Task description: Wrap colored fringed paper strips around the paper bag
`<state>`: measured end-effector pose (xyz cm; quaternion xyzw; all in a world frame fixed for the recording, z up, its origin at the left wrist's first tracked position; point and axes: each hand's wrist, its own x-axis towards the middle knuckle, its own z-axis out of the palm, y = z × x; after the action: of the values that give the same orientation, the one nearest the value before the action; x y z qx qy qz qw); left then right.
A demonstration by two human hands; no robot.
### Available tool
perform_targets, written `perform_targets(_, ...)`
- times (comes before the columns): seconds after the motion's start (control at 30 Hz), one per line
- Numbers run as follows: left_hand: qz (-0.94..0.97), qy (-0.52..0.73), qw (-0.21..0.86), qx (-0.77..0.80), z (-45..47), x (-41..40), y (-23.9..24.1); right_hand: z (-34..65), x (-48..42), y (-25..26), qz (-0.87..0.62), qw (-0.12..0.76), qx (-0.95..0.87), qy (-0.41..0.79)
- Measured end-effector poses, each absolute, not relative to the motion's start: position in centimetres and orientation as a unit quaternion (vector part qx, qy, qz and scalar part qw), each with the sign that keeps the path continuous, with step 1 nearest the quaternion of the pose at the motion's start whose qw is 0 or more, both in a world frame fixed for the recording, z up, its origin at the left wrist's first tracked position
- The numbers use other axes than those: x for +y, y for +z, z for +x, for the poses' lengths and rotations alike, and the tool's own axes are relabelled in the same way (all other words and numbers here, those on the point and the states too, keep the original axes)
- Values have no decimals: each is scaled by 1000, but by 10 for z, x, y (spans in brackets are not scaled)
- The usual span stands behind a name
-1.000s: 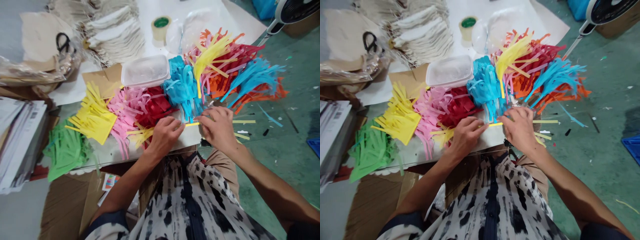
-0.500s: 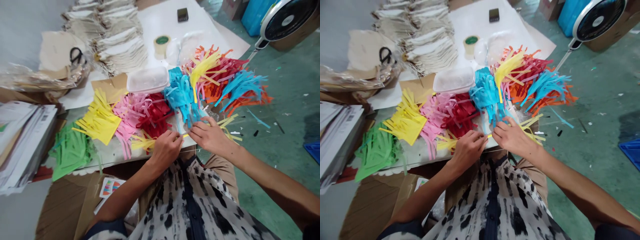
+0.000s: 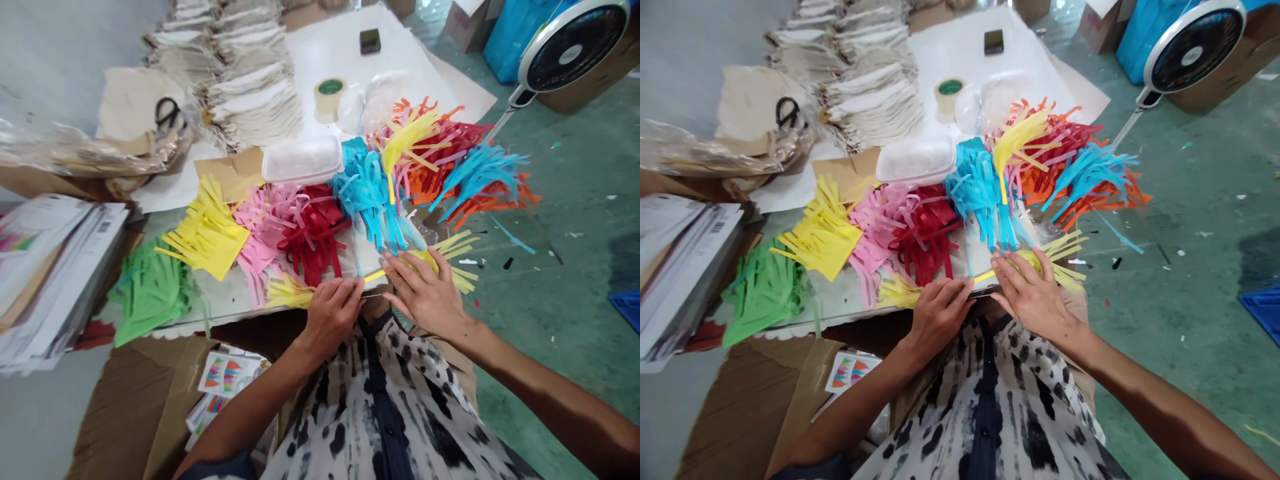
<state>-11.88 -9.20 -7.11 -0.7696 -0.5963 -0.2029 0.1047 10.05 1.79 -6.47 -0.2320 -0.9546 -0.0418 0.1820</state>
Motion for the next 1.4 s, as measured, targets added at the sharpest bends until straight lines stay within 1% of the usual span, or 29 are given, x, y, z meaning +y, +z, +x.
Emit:
perform_targets(0.13,-762,-227,91,-599,-116,-97,-70,91,2,-69,-211,214,-953,-33)
perform_targets(0.33,-751,-271,59,-599,-112,-102,-66,93,-3,-77,-178,284,-940,-63)
perform_targets(0.43,-751,-269,35,-601,-111,-96,-61,91,-1,-69,-170,281,-942,-70)
perform_targets(0.57,-766,-262,42,-586,-112,-92,-60,86,-2,-63,-172,251,-950,-77)
perform_targets(0.63,-767,-264,41,-584,-112,-94,-63,84,-4,-64,-161,261,-949,-81)
perform_targets(0.7,-761,-272,17,-589,-111,-98,-64,84,-4,-66,-145,281,-945,-85)
perform_targets(0.8,-723,-320,-85,-607,-112,-101,-55,87,0,-59,-130,300,-941,-90)
perform_targets(0.87,-647,-382,-206,-627,-114,-99,-40,90,5,-47,-120,315,-936,-102)
perform_targets(0.93,-553,-420,-358,-624,-117,-94,-21,92,11,-30,-106,339,-927,-122)
perform_targets(1.0,-481,-419,-498,-587,-120,-88,-1,94,17,-12,-98,367,-914,-139)
perform_targets(1.03,-451,-419,-551,-564,-121,-85,7,95,19,-4,-96,378,-910,-143)
perform_targets(1.13,-346,-449,-653,-502,-121,-79,19,95,20,13,-106,391,-904,-135)
perform_targets(1.2,-272,-463,-704,-465,-118,-76,19,92,18,18,-143,398,-900,-101)
perform_targets(1.27,-236,-465,-730,-442,-113,-73,15,86,14,20,-201,421,-884,-16)
perform_targets(1.33,-265,-496,-691,-454,-109,-70,11,76,10,22,-257,447,-847,129)
perform_targets(1.4,-326,-553,-595,-483,-105,-66,9,65,8,23,-295,466,-780,296)
